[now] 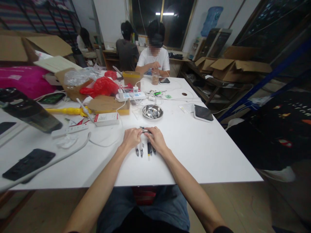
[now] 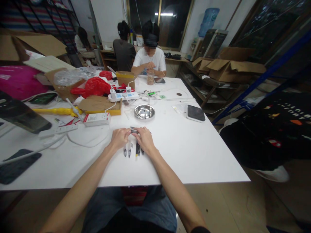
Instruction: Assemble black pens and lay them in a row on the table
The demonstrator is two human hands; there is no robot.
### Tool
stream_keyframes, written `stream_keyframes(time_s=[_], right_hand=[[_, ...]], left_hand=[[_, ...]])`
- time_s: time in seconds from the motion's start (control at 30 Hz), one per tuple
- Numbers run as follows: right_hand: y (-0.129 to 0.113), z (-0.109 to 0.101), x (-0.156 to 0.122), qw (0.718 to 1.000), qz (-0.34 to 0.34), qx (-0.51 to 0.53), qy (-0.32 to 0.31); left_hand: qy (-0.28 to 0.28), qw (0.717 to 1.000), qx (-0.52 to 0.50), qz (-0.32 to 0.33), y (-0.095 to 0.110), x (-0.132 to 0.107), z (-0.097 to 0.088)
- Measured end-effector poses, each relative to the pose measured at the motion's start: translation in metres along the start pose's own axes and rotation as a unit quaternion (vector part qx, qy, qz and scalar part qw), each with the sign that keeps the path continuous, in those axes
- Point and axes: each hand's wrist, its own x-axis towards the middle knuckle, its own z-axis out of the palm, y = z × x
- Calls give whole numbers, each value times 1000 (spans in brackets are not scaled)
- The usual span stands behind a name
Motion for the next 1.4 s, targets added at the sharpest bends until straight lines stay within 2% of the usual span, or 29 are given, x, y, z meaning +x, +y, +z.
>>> stream_keyframes(time_s=[0.1,0.23,0.33,0.5,0.67,0.83,1.03,1.23,1.4], right_hand=[[3,0,0,1000,13,-6,-4],[1,-2,-1,998,-7,33,47],[-2,-2,-2,997,-8,45,61],[-1,-4,-1,997,-13,50,60],[3,-7,1,999,0,30,18],[6,-4,1,998,18,46,46],[7,-3,1,997,9,53,49],[10,-4,1,1000,5,-8,1],[13,-2,3,999,21,-12,40]], left_hand=[[-2,1000,-5,16,-1,-1,1],[3,1000,-8,21,-1,-1,2],[6,1000,-14,26,-1,-1,3],[5,999,-30,28,-2,0,3],[13,997,-53,57,-1,-1,0],[24,994,-39,97,1,2,-4],[33,995,-62,75,0,3,-6],[25,994,-60,83,2,0,-7],[41,994,-56,88,1,0,-3]])
